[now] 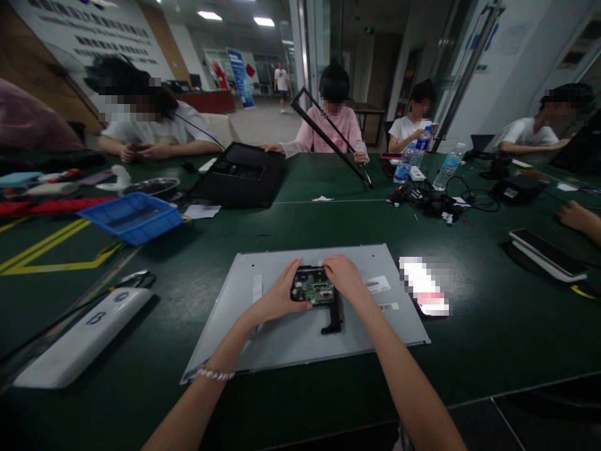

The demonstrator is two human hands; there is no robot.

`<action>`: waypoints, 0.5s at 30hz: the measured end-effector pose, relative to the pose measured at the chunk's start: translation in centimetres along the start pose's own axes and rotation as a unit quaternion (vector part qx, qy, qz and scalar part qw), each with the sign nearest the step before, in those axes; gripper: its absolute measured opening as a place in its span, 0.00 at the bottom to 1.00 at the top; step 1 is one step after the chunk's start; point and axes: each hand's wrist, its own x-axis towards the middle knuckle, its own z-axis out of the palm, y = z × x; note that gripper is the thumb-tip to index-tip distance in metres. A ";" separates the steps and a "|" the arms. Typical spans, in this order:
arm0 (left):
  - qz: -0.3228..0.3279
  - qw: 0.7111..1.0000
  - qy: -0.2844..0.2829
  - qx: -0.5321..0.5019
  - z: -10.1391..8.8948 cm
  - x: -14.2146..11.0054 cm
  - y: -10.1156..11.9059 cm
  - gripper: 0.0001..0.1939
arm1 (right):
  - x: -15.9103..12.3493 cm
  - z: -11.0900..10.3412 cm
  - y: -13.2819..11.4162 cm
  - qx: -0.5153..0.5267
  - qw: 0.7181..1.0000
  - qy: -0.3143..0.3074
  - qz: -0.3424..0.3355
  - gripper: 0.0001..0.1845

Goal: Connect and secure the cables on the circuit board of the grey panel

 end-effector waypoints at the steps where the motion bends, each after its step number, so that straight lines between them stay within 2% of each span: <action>1: 0.000 1.000 0.000 0.002 0.0 0.0 0.0 0.55 | -0.1 0.1 0.1 0.007 1.000 0.006 0.003 0.14; 10: 0.006 1.000 0.000 0.007 0.3 0.4 -0.5 0.56 | -0.7 0.5 -0.4 0.036 0.999 0.028 0.026 0.15; 15: 0.006 1.000 -0.006 -0.002 0.1 0.1 -0.2 0.55 | -1.0 -1.4 0.2 0.046 0.997 0.034 0.046 0.16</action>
